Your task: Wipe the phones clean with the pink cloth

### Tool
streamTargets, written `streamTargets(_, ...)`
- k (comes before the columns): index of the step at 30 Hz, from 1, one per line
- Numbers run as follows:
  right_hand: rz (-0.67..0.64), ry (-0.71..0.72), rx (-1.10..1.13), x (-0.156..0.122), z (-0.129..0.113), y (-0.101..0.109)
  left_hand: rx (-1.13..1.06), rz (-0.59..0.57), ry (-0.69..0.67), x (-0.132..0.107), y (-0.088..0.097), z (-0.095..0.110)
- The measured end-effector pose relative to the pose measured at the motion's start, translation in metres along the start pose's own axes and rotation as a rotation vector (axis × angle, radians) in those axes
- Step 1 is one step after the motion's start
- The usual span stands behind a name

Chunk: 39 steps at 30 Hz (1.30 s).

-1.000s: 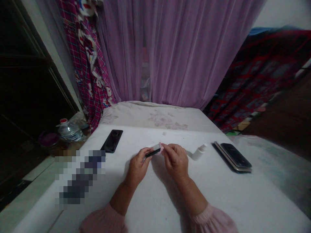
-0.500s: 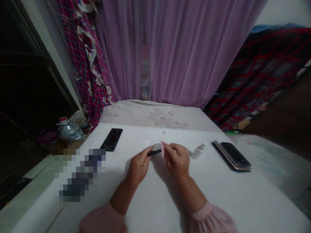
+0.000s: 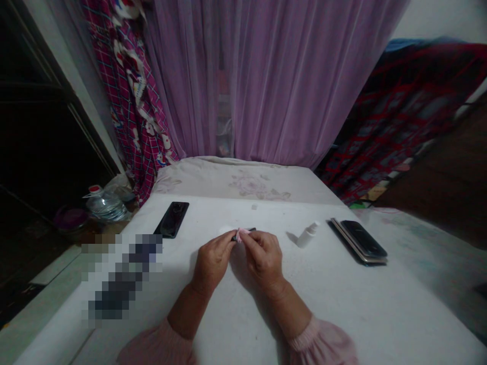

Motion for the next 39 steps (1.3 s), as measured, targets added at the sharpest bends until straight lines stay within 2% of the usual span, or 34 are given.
streamTargets(3, -0.005, 0.038, 0.042, -0.001, -0.005, -0.001, 0.022, -0.017, -0.025, 0.002, 0.001, 0.004)
streamTargets(9, 0.006, -0.015, -0.063, -0.001, 0.015, 0.004, 0.026, -0.002, -0.045, 0.001, 0.001, 0.007)
streamTargets(14, 0.000, 0.041, 0.028, -0.006, -0.003, 0.000, 0.020, -0.014, -0.032, 0.000, 0.000, 0.004)
streamTargets(16, -0.016, 0.032, 0.031, -0.008, 0.001, 0.000, 0.032, -0.019, -0.044, -0.001, 0.000, 0.005)
streamTargets(20, -0.008, -0.178, -0.067, -0.013, 0.051, 0.007, 0.067, -0.038, -0.129, -0.006, -0.005, 0.013)
streamTargets(23, 0.056, -0.379, -0.007, -0.021, 0.090, 0.014, 0.080, -0.118, -0.247, -0.016, -0.018, 0.028)
streamTargets(25, 0.068, -0.484, 0.056, -0.027, 0.105, 0.013, 0.090, -0.176, -0.306, -0.023, -0.026, 0.036)
streamTargets(28, 0.010, -0.575, 0.144, -0.038, 0.113, 0.001, 0.107, -0.241, -0.336, -0.032, -0.035, 0.038)
streamTargets(33, -0.047, -0.667, 0.213, -0.051, 0.117, -0.011, 0.120, -0.323, -0.320, -0.041, -0.045, 0.028)
streamTargets(39, -0.088, -0.709, 0.243, -0.062, 0.123, -0.016, 0.085, -0.374, -0.238, -0.044, -0.044, 0.013)
Point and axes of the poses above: each hand's wrist, its own x-axis towards the middle knuckle, its own y-axis out of the back of the hand, z = x × y, the point moved 9 cm from there along x, towards the middle knuckle, and after that the axes turned 9 degrees about z, right-handed, at the moved point
